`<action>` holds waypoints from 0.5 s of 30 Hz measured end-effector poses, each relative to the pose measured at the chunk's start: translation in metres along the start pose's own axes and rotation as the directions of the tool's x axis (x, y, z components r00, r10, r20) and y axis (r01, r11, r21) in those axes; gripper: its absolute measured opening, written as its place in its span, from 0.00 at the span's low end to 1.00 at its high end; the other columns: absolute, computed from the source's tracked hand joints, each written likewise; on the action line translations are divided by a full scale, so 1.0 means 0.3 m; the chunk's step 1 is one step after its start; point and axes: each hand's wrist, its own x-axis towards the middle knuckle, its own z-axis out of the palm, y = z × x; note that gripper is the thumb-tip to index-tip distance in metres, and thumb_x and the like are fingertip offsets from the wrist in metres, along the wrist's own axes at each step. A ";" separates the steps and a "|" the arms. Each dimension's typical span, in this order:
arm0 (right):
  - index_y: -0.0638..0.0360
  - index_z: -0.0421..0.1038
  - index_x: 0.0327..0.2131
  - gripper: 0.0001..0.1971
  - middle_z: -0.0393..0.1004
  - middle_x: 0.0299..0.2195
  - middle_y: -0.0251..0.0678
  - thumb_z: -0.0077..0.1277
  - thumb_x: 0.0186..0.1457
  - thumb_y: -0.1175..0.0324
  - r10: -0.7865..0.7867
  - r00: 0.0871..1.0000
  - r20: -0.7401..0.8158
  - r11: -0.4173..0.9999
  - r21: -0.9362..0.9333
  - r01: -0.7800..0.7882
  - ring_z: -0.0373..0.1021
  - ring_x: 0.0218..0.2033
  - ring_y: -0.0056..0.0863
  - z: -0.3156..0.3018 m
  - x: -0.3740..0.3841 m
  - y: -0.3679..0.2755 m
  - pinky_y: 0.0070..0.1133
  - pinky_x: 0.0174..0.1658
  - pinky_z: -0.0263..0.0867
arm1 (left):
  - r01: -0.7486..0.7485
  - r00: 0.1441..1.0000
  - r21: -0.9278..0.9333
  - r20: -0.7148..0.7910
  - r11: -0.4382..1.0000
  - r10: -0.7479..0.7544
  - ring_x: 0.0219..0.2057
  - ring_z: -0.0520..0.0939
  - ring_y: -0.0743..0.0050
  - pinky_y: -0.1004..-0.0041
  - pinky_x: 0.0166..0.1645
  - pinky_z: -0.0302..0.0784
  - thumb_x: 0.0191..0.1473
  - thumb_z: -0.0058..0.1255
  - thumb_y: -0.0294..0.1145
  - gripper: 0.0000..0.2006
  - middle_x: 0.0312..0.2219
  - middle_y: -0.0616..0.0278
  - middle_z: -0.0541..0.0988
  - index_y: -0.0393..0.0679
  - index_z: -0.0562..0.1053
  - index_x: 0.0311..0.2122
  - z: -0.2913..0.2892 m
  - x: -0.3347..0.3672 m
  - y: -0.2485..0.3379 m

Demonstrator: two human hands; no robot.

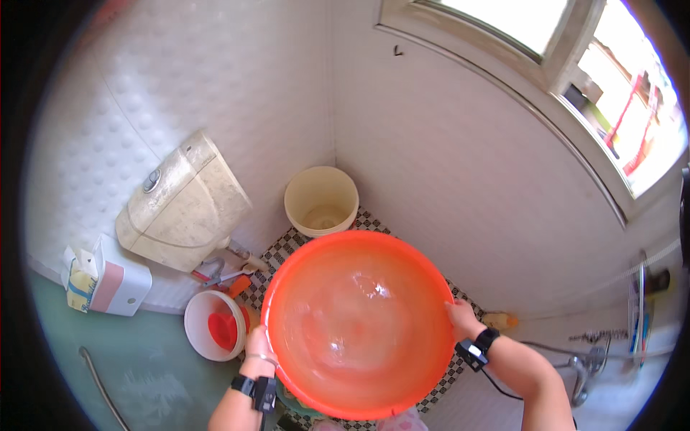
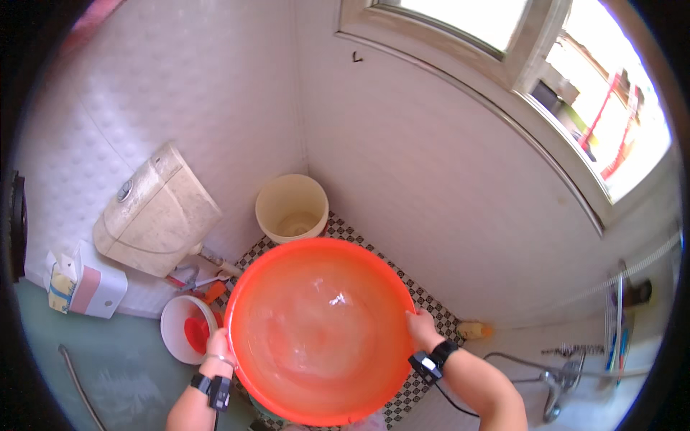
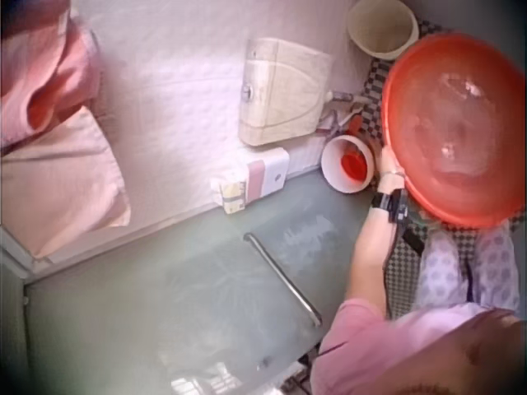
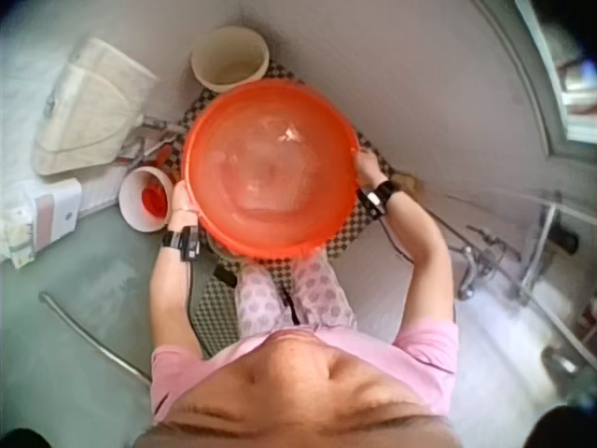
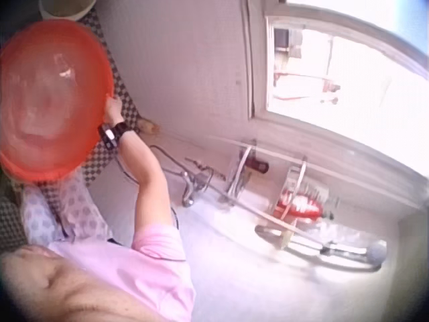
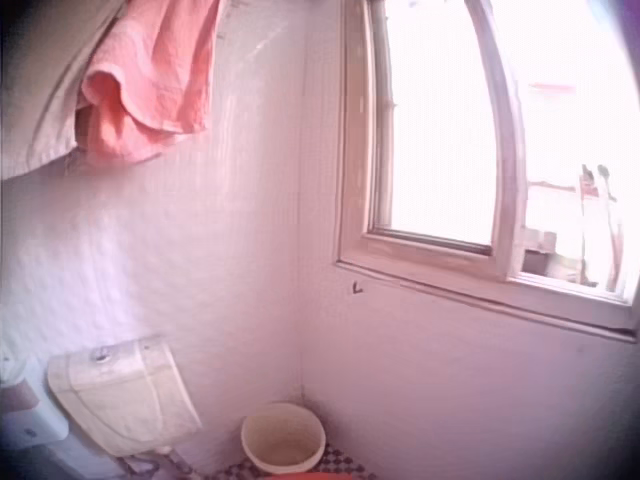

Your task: Hand washing clothes in a plastic basin in a bathroom.

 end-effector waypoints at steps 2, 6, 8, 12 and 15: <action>0.64 0.64 0.43 0.14 0.70 0.32 0.37 0.46 0.57 0.65 0.039 0.998 0.049 0.999 -0.032 -0.038 0.66 0.31 0.27 0.084 0.045 -0.209 0.27 0.31 0.63 | -0.085 0.993 0.007 -0.086 0.996 0.085 0.39 0.77 0.53 0.55 0.47 0.72 0.52 0.37 0.30 0.13 0.37 0.49 0.76 0.34 0.69 0.38 0.055 0.036 0.055; 0.63 0.65 0.44 0.15 0.71 0.32 0.37 0.47 0.55 0.66 -0.071 0.996 0.052 0.975 -0.206 0.080 0.67 0.32 0.28 0.183 0.308 -0.357 0.27 0.32 0.64 | -0.110 0.969 0.050 -0.216 0.993 0.118 0.37 0.77 0.55 0.57 0.45 0.73 0.51 0.38 0.31 0.12 0.36 0.51 0.76 0.35 0.69 0.37 0.153 0.164 0.127; 0.63 0.66 0.44 0.16 0.71 0.33 0.37 0.47 0.54 0.66 -0.090 0.991 0.103 0.973 -0.205 0.110 0.67 0.31 0.28 0.250 0.380 -0.436 0.27 0.31 0.64 | -0.080 0.952 0.054 -0.291 0.995 0.092 0.38 0.76 0.55 0.57 0.46 0.71 0.52 0.37 0.32 0.12 0.36 0.52 0.76 0.36 0.69 0.37 0.154 0.267 0.163; 0.64 0.66 0.44 0.16 0.71 0.33 0.38 0.48 0.53 0.65 -0.107 0.993 0.055 0.960 -0.256 0.117 0.67 0.32 0.28 0.300 0.518 -0.534 0.27 0.31 0.64 | -0.025 0.929 0.190 -0.358 0.981 0.093 0.40 0.75 0.57 0.57 0.47 0.69 0.53 0.37 0.36 0.14 0.38 0.53 0.76 0.37 0.70 0.37 0.231 0.444 0.179; 0.70 0.70 0.39 0.15 0.74 0.31 0.43 0.46 0.51 0.68 -0.116 0.986 0.115 0.950 -0.278 0.144 0.71 0.32 0.32 0.365 0.496 -0.625 0.30 0.32 0.66 | -0.024 0.939 0.129 -0.339 0.991 0.067 0.36 0.76 0.58 0.59 0.42 0.70 0.52 0.40 0.36 0.15 0.37 0.53 0.76 0.35 0.70 0.38 0.157 0.541 0.220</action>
